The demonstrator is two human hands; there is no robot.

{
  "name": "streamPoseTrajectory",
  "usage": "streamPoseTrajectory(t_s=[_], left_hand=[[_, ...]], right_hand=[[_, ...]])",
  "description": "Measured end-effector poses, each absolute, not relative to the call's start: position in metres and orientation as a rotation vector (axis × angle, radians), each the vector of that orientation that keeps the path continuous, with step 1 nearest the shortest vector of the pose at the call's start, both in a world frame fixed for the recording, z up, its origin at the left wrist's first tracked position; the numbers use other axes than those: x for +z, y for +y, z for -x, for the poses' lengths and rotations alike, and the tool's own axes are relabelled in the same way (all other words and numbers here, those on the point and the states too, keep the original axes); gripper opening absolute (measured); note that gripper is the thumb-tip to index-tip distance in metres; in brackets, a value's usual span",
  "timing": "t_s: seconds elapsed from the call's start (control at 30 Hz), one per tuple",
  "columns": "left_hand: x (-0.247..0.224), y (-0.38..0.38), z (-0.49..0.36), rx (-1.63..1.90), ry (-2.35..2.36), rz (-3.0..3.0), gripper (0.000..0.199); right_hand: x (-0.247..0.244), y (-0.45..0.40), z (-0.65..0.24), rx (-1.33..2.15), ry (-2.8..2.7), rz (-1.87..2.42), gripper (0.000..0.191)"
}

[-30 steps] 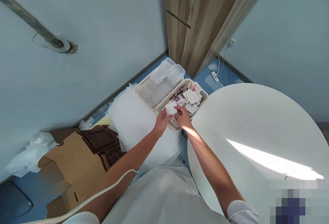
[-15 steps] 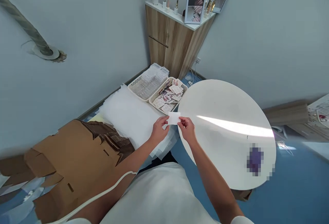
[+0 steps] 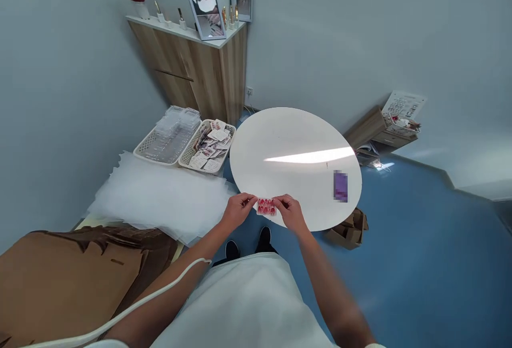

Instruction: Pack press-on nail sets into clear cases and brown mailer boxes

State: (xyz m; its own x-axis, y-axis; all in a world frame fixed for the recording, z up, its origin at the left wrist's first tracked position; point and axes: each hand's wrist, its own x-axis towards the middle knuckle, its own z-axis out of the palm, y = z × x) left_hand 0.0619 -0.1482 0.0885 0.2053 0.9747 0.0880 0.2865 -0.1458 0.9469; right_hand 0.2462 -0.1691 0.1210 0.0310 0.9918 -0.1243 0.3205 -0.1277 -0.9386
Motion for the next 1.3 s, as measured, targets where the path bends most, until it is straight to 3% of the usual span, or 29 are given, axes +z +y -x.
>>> streamPoseTrajectory(t_s=[0.33,0.67,1.1,1.3], left_hand=[[0.096,-0.129,-0.156,0.837,1.014,-1.166,0.031],[0.091,-0.122,-0.207,0.727,0.994,-1.060,0.027],[0.087,-0.097,-0.224,0.671,1.073,-1.066,0.027],[0.107,-0.044,-0.210,0.350,0.920,-1.478,0.022]], right_hand=[[0.128,-0.172,-0.339,1.281,-0.857,1.464,0.030],[0.116,-0.137,-0.391,1.464,-0.752,1.331,0.028],[0.099,-0.111,-0.422,1.485,-0.883,1.412,0.028],[0.103,-0.091,-0.426,1.433,-1.210,1.509,0.028]])
